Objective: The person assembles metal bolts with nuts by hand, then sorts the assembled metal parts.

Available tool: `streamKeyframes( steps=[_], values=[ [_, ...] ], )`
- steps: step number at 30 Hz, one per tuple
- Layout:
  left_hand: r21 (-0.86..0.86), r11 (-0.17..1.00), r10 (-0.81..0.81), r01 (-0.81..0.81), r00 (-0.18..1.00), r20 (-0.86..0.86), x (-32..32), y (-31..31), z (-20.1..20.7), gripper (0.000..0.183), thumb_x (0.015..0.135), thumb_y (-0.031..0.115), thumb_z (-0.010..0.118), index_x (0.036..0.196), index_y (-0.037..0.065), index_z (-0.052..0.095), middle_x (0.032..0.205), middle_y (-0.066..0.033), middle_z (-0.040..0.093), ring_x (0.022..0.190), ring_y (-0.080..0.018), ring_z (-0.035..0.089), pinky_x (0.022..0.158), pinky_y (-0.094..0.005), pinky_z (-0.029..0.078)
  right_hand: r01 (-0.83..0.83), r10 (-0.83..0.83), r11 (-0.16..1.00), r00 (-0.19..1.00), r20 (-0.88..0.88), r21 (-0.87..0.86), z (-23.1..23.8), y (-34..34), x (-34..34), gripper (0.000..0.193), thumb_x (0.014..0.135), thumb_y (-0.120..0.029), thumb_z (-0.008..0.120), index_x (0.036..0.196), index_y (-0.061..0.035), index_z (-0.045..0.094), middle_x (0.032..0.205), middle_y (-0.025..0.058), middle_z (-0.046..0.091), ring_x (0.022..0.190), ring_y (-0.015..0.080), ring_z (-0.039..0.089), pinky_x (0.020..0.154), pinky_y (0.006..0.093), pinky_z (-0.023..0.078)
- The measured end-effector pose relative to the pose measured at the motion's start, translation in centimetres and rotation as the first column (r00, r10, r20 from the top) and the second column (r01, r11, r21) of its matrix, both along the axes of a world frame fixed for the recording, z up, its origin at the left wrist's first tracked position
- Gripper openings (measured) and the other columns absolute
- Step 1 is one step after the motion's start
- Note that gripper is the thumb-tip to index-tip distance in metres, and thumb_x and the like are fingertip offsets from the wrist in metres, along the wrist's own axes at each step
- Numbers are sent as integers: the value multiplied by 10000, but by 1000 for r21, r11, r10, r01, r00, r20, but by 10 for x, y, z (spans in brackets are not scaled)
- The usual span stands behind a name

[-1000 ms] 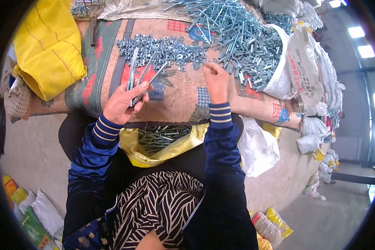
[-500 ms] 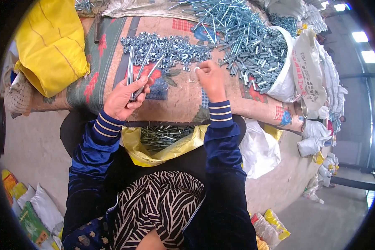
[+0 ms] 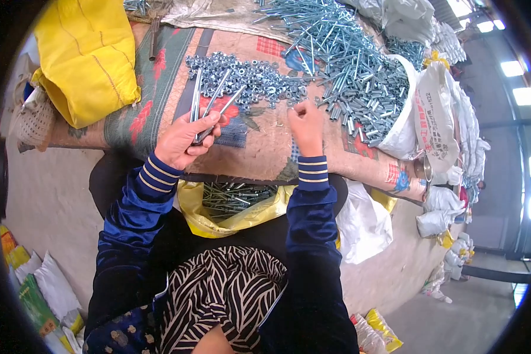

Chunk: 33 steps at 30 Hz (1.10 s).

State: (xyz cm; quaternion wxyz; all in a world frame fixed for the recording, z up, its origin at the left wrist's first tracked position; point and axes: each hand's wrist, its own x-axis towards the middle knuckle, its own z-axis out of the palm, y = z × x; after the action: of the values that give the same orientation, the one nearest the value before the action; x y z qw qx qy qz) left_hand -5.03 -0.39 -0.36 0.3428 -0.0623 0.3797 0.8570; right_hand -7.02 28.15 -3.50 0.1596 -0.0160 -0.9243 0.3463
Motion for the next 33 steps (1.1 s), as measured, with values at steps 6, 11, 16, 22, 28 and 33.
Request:
streamKeyframes(
  steps=[6,11,16,22,28,33],
  values=[
    [-64,994,-94,90,994,-63,0,2,7,209,869,177,648,996,25,586,761,-34,584,524,-52,516,360,-145,282,55,100,686,981,168,-726,39,-11,7,56,808,-43,612,819,-33,558,696,44,597,605,118,581,568,251,493],
    [-102,982,-166,158,984,-70,8,8,-8,183,870,188,639,976,51,582,726,-23,579,513,-58,513,356,-147,303,23,178,551,973,145,-834,27,-14,19,62,805,-9,599,812,-38,545,720,37,583,603,135,589,578,264,512],
    [-89,982,-174,165,979,-107,17,9,-7,166,884,189,629,938,39,583,721,-24,587,505,-51,516,376,-154,326,-44,264,457,961,88,-888,41,-33,23,97,796,14,632,860,-21,567,774,54,612,624,142,614,598,264,537],
    [-74,980,-192,185,976,-102,10,15,-9,159,876,194,642,913,50,584,728,-20,593,511,-45,517,389,-149,342,-51,252,467,965,78,-883,50,-40,24,200,827,-13,641,1020,29,608,866,92,649,730,164,653,676,274,558],
    [-58,984,-172,167,980,-98,4,19,-7,175,837,189,684,908,63,584,722,-13,599,506,-50,533,368,-156,291,-121,182,541,983,-25,-832,49,-51,19,164,847,-1,618,1009,23,612,892,92,657,773,184,667,690,266,554],
    [-57,991,-128,122,985,-116,12,18,-7,155,839,186,681,893,63,604,707,-10,611,502,-44,536,368,-158,294,-107,171,557,985,-13,-824,51,-59,29,159,852,1,614,1009,23,612,907,100,658,808,193,668,707,271,556]
  ],
)
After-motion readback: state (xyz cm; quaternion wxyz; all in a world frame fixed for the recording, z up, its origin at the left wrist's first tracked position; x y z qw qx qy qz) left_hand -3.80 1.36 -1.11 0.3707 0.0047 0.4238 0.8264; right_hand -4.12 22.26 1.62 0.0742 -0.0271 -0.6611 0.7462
